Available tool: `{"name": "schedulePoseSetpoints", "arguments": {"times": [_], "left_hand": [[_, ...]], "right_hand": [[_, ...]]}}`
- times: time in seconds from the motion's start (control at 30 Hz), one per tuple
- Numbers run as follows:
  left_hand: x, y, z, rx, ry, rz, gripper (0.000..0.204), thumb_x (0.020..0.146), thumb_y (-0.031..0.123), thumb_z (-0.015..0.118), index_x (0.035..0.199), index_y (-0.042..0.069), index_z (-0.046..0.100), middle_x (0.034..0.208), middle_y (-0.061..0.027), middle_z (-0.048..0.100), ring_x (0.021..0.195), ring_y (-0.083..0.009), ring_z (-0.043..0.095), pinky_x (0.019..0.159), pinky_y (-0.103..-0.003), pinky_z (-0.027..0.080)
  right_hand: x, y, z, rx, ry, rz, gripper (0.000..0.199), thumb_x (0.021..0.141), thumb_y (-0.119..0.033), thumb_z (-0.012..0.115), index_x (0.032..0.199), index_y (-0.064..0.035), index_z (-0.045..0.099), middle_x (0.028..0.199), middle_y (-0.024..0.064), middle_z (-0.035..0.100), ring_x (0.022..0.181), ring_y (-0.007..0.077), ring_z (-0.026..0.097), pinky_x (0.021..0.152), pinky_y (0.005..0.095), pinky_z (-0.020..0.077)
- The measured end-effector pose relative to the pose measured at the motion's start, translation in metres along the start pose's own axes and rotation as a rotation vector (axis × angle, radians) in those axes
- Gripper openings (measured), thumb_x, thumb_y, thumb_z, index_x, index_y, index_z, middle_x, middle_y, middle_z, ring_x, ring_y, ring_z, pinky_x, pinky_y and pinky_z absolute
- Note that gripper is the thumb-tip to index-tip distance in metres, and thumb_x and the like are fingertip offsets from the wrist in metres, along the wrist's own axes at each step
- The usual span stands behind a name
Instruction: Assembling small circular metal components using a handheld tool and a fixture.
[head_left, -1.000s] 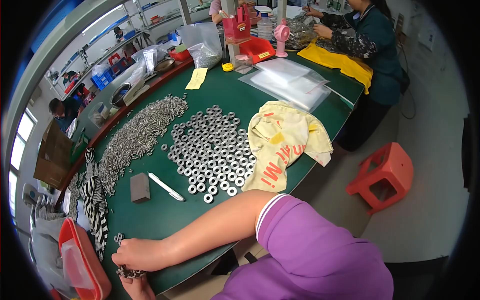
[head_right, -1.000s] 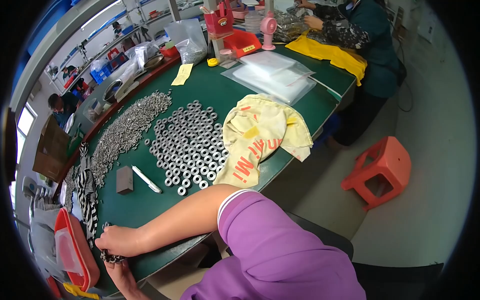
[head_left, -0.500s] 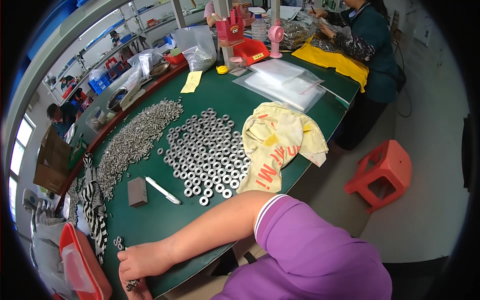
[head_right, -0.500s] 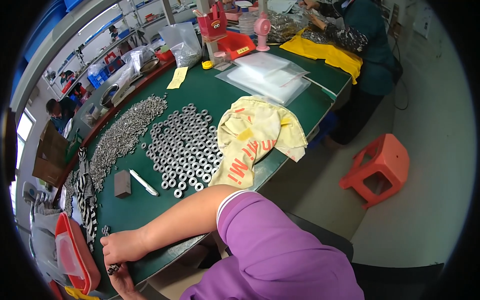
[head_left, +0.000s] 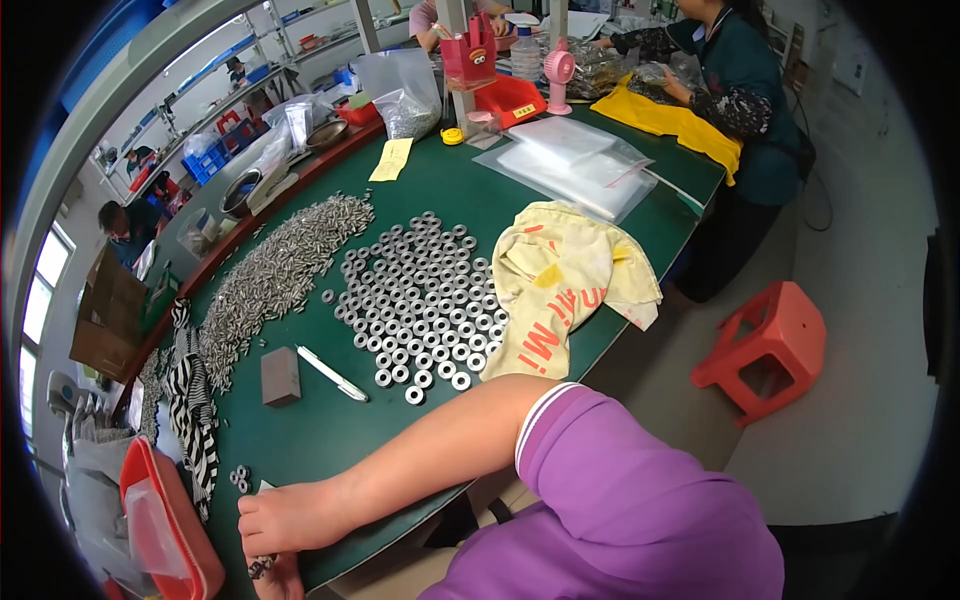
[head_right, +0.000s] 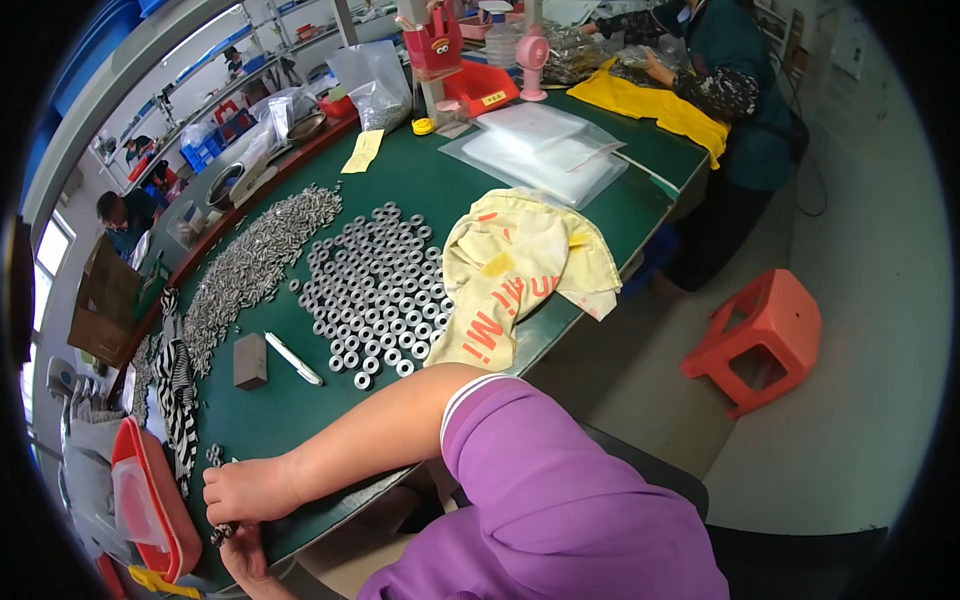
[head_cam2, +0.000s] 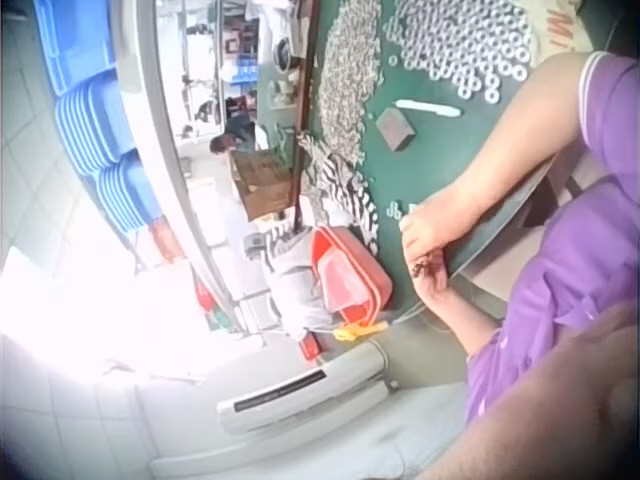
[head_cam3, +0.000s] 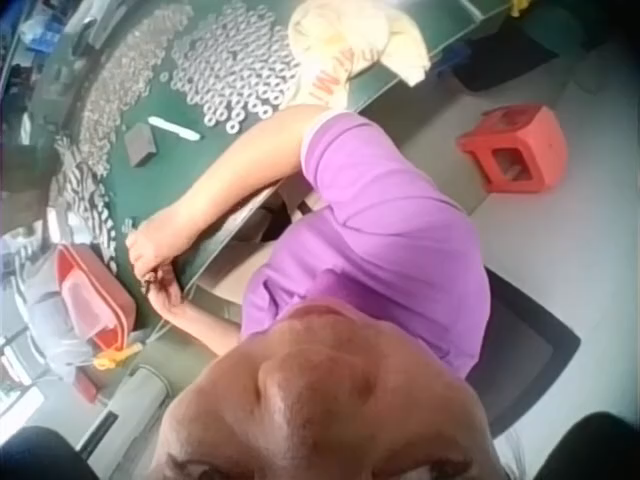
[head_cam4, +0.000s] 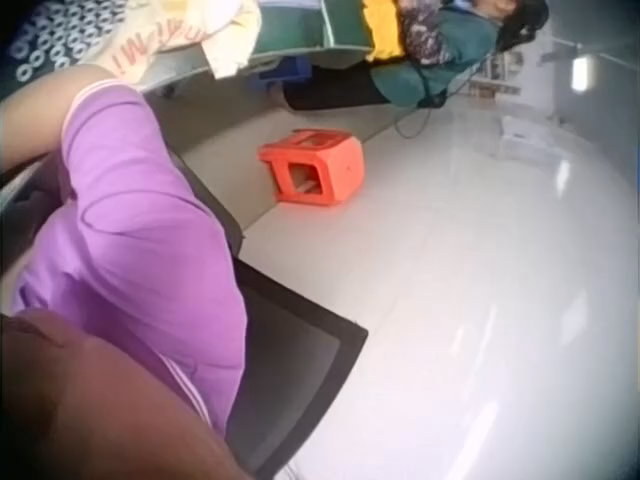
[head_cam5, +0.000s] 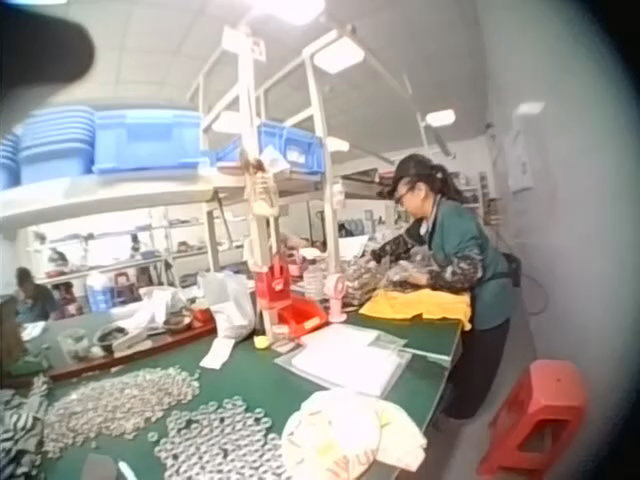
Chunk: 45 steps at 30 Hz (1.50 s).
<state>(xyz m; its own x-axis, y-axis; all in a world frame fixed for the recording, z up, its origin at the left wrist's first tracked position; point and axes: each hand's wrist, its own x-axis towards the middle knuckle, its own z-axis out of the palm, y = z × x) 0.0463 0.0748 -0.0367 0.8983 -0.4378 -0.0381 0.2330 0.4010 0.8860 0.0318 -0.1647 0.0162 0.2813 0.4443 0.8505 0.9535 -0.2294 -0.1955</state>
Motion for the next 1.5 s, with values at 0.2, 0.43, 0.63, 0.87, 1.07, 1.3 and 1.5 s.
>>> {"name": "schedulePoseSetpoints", "arguments": {"times": [0.2, 0.43, 0.63, 0.87, 1.07, 1.3, 1.5], "left_hand": [[-0.008, 0.012, 0.066, 0.112, 0.021, 0.031, 0.039, 0.085, 0.017, 0.057, 0.12, 0.005, 0.046, 0.113, -0.0056, 0.052, 0.103, -0.0176, 0.054, 0.086, -0.032, 0.046], [0.005, 0.015, 0.079, -0.052, 0.04, -0.093, 0.045, 0.08, 0.012, 0.061, 0.12, 0.0, 0.046, 0.106, -0.007, 0.056, 0.092, -0.0145, 0.059, 0.077, -0.026, 0.05], [-0.005, 0.022, 0.085, -0.115, 0.01, -0.06, 0.05, 0.076, 0.008, 0.062, 0.121, -0.002, 0.043, 0.105, -0.008, 0.056, 0.09, -0.015, 0.059, 0.072, -0.026, 0.05], [-0.003, 0.02, 0.081, -0.102, 0.037, -0.078, 0.048, 0.079, 0.004, 0.06, 0.123, 0.0, 0.043, 0.113, -0.0072, 0.054, 0.097, -0.0156, 0.058, 0.083, -0.03, 0.05], [-0.009, 0.025, 0.08, -0.158, -0.019, -0.044, 0.047, 0.08, 0.004, 0.061, 0.124, 0.001, 0.044, 0.106, -0.0097, 0.057, 0.093, -0.0156, 0.057, 0.078, -0.026, 0.049], [0.014, 0.134, 0.046, 0.796, 0.573, 0.596, 0.023, 0.085, 0.005, 0.055, 0.107, -0.001, 0.058, 0.091, -0.008, 0.063, 0.079, -0.0117, 0.06, 0.072, -0.024, 0.05], [0.057, 0.164, -0.021, 1.933, 0.697, 0.1, 0.017, 0.073, 0.009, 0.059, 0.087, 0.005, 0.067, 0.087, -0.0181, 0.064, 0.085, -0.0327, 0.062, 0.077, -0.037, 0.048]], "right_hand": [[0.004, -0.001, -0.006, -0.131, -0.039, -0.056, 0.014, 0.074, -0.016, 0.056, 0.087, -0.0104, 0.057, 0.084, 0.0008, 0.056, 0.08, 0.02, 0.05, 0.065, 0.0301, 0.0447], [0.009, 0.005, -0.019, -0.173, -0.168, -0.067, 0.026, 0.076, -0.013, 0.054, 0.101, -0.0087, 0.057, 0.088, 0.0025, 0.056, 0.077, 0.0177, 0.054, 0.066, 0.0292, 0.0462], [0.011, 0.003, -0.018, 0.039, -0.211, 0.14, 0.045, 0.067, -0.012, 0.068, 0.111, -0.0134, 0.059, 0.099, 0.002, 0.063, 0.079, 0.0229, 0.058, 0.071, 0.0314, 0.0502], [0.017, 0.005, -0.02, -0.113, -0.209, 0.028, 0.043, 0.07, -0.015, 0.066, 0.113, -0.0151, 0.059, 0.101, 0.001, 0.063, 0.081, 0.0209, 0.06, 0.069, 0.0294, 0.0511], [0.01, 0.0, -0.023, -0.109, -0.191, 0.229, 0.037, 0.075, -0.017, 0.066, 0.111, -0.014, 0.059, 0.096, 0.0056, 0.064, 0.076, 0.0221, 0.061, 0.066, 0.0317, 0.0506], [0.024, 0.022, -0.035, 0.171, 0.29, 0.608, 0.026, 0.083, -0.012, 0.059, 0.108, -0.0054, 0.057, 0.088, 0.0137, 0.058, 0.081, 0.0298, 0.059, 0.072, 0.0335, 0.0464], [0.024, 0.046, -0.049, 0.027, 0.274, 0.655, 0.052, 0.079, -0.005, 0.053, 0.129, -0.002, 0.039, 0.122, 0.0191, 0.043, 0.111, 0.0337, 0.046, 0.096, 0.0359, 0.0377]]}}
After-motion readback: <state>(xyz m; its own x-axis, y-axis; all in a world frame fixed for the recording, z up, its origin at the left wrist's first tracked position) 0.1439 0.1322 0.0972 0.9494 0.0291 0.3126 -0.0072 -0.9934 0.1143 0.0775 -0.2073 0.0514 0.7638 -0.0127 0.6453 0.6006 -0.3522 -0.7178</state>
